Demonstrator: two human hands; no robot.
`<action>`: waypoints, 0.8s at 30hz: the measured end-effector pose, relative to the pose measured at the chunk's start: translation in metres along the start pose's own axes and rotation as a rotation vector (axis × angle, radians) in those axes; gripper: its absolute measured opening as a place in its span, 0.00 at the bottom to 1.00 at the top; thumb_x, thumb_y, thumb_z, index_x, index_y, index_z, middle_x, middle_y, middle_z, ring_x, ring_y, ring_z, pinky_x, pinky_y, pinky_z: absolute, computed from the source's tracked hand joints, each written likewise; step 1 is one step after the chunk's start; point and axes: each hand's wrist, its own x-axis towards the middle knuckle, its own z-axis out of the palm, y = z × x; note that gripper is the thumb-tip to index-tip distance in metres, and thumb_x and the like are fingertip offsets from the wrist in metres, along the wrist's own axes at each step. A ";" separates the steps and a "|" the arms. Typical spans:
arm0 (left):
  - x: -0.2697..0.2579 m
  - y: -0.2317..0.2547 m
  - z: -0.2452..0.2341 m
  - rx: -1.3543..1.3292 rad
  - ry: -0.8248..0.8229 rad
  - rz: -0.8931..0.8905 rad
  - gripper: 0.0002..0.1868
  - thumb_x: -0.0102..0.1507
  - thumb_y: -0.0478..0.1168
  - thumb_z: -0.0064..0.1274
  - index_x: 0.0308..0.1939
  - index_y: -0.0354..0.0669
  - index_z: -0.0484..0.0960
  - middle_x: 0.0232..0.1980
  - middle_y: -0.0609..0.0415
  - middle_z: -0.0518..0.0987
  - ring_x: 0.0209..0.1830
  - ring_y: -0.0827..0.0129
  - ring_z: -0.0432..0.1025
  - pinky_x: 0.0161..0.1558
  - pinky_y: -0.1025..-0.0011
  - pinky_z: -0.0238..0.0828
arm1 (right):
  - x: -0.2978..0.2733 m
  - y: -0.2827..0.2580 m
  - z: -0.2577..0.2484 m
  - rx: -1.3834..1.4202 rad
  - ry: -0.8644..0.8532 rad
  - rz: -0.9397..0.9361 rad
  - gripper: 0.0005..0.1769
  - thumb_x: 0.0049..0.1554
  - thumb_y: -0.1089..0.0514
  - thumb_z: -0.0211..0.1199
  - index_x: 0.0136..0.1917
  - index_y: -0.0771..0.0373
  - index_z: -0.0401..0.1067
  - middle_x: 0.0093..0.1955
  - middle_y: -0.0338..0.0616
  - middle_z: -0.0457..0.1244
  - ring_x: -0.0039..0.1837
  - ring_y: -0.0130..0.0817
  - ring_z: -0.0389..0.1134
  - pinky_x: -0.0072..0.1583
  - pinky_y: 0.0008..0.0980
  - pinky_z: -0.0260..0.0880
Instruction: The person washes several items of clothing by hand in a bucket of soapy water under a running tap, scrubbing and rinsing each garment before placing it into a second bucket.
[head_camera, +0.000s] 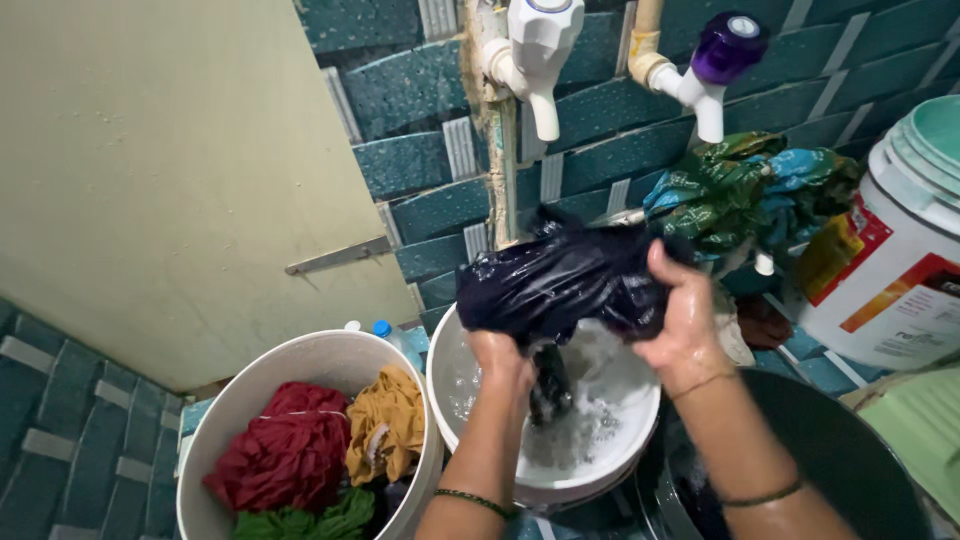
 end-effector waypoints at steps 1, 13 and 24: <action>-0.009 0.011 0.007 -0.178 -0.082 -0.073 0.23 0.67 0.55 0.41 0.49 0.43 0.83 0.43 0.53 0.85 0.39 0.61 0.81 0.44 0.62 0.81 | 0.002 0.015 -0.016 0.011 0.173 0.091 0.21 0.57 0.43 0.63 0.54 0.61 0.76 0.51 0.45 0.72 0.55 0.44 0.73 0.56 0.47 0.73; 0.013 -0.045 -0.020 0.343 -0.406 0.429 0.14 0.72 0.45 0.40 0.49 0.42 0.79 0.46 0.50 0.82 0.44 0.62 0.78 0.46 0.64 0.78 | 0.044 0.125 -0.090 0.064 0.097 0.059 0.24 0.62 0.45 0.56 0.64 0.61 0.73 0.58 0.45 0.71 0.58 0.42 0.73 0.62 0.44 0.74; -0.024 0.033 -0.006 -0.006 0.003 -0.163 0.17 0.65 0.46 0.48 0.54 0.44 0.79 0.46 0.50 0.80 0.46 0.57 0.76 0.46 0.55 0.75 | 0.051 0.098 -0.048 0.101 -0.088 0.041 0.29 0.61 0.40 0.47 0.62 0.64 0.71 0.59 0.51 0.68 0.58 0.46 0.71 0.62 0.46 0.73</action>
